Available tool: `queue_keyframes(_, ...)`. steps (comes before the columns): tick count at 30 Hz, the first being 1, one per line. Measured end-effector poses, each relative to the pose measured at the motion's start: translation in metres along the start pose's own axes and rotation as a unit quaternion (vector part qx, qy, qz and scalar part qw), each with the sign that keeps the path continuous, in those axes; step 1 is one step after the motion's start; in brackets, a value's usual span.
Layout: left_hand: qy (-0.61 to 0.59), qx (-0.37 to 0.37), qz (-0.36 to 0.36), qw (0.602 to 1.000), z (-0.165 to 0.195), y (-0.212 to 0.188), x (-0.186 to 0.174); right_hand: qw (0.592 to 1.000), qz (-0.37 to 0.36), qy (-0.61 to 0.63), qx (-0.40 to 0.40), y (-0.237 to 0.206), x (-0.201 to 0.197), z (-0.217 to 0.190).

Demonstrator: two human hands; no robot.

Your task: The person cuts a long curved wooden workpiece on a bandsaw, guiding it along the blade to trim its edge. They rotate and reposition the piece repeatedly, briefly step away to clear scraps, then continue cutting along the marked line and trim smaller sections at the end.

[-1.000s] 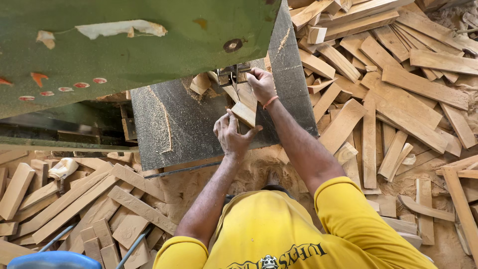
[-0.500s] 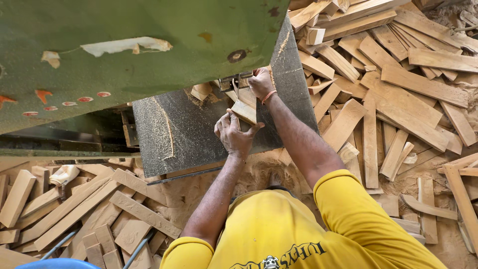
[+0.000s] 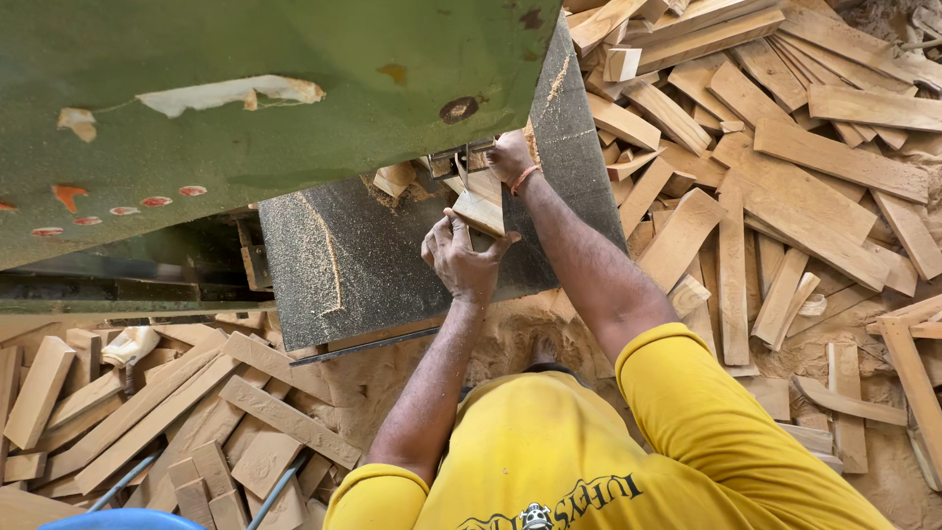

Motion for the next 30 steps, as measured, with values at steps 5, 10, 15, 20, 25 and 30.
queue_keyframes(5, -0.016, 0.002, 0.010, 1.000, -0.002, -0.001, 0.000, 0.940, -0.021, 0.297, 0.169, -0.003, 0.002, 0.006)
queue_keyframes(10, -0.026, 0.019, -0.003, 0.999, 0.001, -0.017, -0.015, 0.839, 0.003, 0.472, 0.272, -0.031, -0.007, -0.004)
queue_keyframes(15, -0.026, 0.015, -0.009, 1.000, 0.008, -0.020, -0.020, 0.833, 0.024, 0.487, 0.261, -0.038, -0.003, 0.004)
queue_keyframes(20, -0.034, -0.006, -0.020, 0.999, 0.008, -0.014, -0.015, 0.828, 0.017, 0.480, 0.289, -0.034, 0.010, 0.018)
queue_keyframes(25, -0.030, -0.003, -0.014, 0.999, 0.007, -0.011, -0.011, 0.822, 0.018, 0.495, 0.281, -0.024, 0.011, 0.015)
queue_keyframes(30, -0.026, -0.010, -0.019, 0.999, 0.004, -0.013, -0.002, 0.814, 0.002, 0.502, 0.292, -0.019, 0.011, 0.013)
Point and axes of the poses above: each hand's wrist, its own y-axis towards the middle knuckle, its own x-axis out of the palm, z = x × y, the point moved 4 cm from there along y, towards the middle knuckle
